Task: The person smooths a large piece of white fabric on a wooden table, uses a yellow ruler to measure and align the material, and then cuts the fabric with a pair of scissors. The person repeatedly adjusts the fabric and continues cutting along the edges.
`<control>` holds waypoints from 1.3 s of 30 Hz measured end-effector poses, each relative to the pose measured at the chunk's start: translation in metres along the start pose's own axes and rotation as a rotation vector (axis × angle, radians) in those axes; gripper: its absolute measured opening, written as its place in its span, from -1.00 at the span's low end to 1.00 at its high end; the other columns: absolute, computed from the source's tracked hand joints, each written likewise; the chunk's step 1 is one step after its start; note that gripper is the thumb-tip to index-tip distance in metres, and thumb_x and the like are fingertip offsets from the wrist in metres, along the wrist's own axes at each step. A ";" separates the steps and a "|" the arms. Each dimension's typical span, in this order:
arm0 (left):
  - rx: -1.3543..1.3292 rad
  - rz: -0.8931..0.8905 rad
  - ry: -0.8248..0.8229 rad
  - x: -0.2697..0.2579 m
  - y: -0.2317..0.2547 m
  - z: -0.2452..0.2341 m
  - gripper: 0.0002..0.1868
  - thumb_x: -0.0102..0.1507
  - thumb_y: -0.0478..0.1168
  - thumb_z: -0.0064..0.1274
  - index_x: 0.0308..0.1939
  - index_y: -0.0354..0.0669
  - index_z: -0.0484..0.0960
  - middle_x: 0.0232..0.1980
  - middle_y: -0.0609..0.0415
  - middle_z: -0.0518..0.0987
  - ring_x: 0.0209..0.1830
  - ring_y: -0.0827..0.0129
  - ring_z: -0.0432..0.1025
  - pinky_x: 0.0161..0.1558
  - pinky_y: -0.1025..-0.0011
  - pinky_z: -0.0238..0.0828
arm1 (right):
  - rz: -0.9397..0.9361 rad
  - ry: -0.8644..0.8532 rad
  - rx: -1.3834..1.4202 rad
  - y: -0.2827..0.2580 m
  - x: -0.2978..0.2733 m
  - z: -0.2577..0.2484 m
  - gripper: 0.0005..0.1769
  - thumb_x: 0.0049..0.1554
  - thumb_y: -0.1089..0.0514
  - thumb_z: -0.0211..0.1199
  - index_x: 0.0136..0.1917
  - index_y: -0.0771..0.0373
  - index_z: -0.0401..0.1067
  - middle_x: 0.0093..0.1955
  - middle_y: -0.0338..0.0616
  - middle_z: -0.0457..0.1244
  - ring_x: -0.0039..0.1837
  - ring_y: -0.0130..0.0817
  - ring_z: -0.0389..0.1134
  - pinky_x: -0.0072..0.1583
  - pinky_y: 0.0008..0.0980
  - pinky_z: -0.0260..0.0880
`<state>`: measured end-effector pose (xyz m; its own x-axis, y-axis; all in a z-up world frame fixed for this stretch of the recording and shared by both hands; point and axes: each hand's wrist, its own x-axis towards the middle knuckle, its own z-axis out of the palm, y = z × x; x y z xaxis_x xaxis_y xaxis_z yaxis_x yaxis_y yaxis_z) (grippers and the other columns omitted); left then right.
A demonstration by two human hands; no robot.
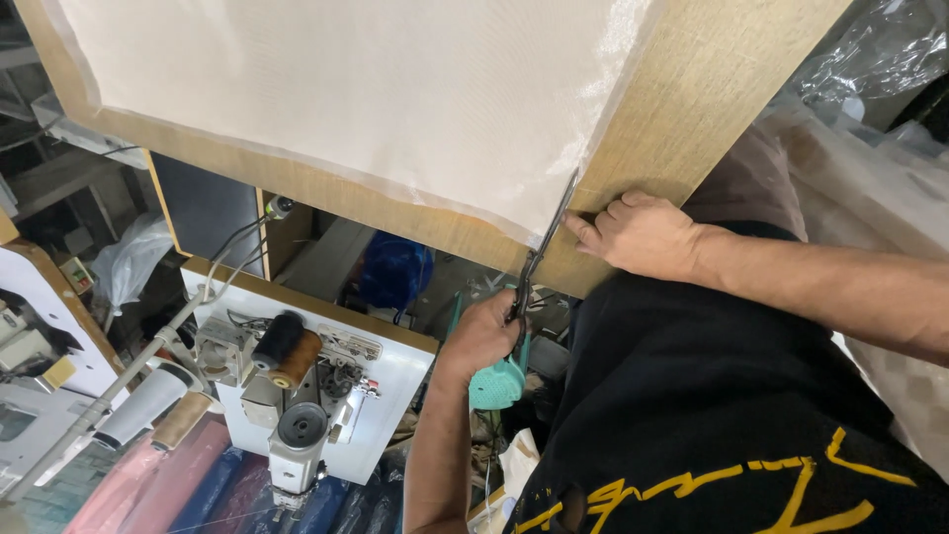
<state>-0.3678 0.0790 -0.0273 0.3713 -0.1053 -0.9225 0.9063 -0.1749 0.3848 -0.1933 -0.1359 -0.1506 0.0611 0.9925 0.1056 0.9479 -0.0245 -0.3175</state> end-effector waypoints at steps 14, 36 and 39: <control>0.055 -0.016 -0.007 0.010 0.025 -0.008 -0.65 0.33 -0.15 0.02 0.14 -0.23 0.58 -0.16 -0.33 0.65 -0.15 -0.13 0.56 -0.21 0.02 0.55 | -0.018 -0.009 0.057 0.003 -0.003 0.006 -0.55 0.26 -0.16 0.13 0.22 0.17 0.53 -0.49 -0.19 0.31 -0.41 -0.32 0.39 -0.16 -0.30 0.33; 0.034 0.037 0.005 0.015 0.019 -0.003 -0.72 0.33 -0.17 -0.03 0.04 -0.26 0.57 -0.28 -0.35 0.59 -0.26 -0.11 0.52 -0.33 0.10 0.51 | -0.025 0.024 0.062 0.003 -0.007 0.012 -0.53 0.25 -0.16 0.14 0.25 0.17 0.52 -0.50 -0.18 0.29 -0.42 -0.32 0.36 -0.16 -0.30 0.34; 0.050 0.040 -0.003 0.020 0.026 -0.004 -0.69 0.32 -0.16 -0.02 0.06 -0.26 0.56 -0.26 -0.32 0.61 -0.25 -0.13 0.53 -0.34 0.09 0.51 | -0.026 0.017 0.084 0.004 -0.005 0.010 -0.54 0.26 -0.15 0.13 0.25 0.16 0.52 -0.48 -0.16 0.30 -0.41 -0.30 0.37 -0.15 -0.28 0.32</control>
<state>-0.3357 0.0767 -0.0354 0.4061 -0.1165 -0.9064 0.8795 -0.2194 0.4222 -0.1935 -0.1401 -0.1621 0.0428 0.9905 0.1307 0.9199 0.0120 -0.3921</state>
